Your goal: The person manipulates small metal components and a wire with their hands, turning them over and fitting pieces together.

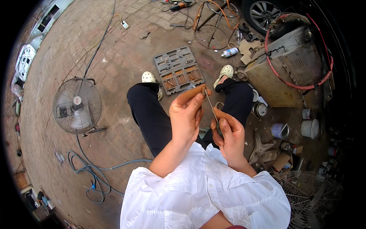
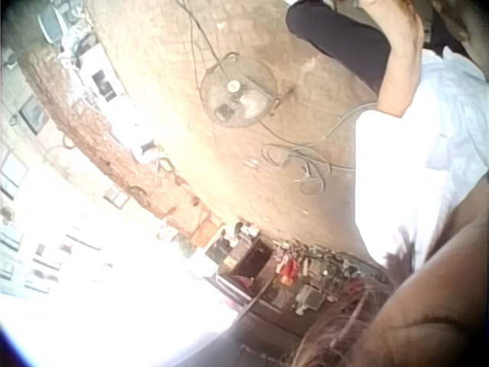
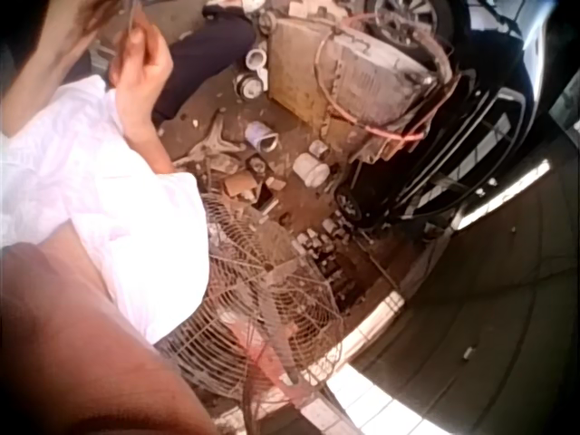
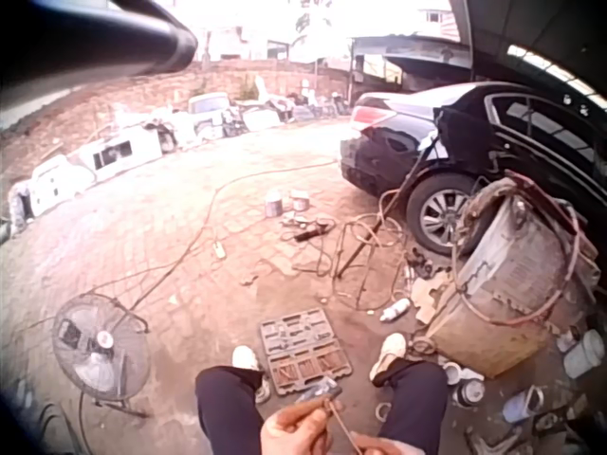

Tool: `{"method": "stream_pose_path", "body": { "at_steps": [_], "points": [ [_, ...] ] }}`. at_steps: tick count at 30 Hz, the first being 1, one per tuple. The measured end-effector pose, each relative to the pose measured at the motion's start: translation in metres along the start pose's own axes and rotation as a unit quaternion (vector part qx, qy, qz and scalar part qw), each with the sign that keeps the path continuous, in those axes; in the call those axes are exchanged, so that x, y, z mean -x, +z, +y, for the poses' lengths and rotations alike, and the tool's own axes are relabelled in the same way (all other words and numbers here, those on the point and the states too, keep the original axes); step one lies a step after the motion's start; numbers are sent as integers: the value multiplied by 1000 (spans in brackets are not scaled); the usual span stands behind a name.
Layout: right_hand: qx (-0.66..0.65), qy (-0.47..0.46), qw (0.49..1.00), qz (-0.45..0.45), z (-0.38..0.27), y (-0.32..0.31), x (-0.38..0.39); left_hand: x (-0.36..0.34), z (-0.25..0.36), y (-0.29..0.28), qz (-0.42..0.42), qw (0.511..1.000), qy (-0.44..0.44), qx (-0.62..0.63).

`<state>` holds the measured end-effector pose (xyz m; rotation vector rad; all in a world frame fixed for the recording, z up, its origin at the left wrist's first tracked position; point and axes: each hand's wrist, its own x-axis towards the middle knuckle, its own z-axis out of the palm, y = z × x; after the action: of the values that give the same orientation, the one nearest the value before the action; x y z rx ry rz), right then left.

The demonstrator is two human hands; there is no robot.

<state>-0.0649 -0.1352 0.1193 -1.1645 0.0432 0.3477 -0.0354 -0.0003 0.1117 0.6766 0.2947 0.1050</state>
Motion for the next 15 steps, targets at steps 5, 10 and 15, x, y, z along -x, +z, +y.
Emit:
{"method": "stream_pose_path", "body": {
  "at_steps": [5, 10, 15],
  "points": [
    [-46, 30, 998, 3, 0, 0, -2, -3, -3, -1, 8, 1000, 9, -9],
    [-61, 45, 997, -3, 2, 1, -2, -4, -1, -2, 15, 1000, 6, -13],
    [-65, 41, 997, 6, 6, 1, -5, -4, -2, -1, 12, 1000, 5, -8]
  ]
}}
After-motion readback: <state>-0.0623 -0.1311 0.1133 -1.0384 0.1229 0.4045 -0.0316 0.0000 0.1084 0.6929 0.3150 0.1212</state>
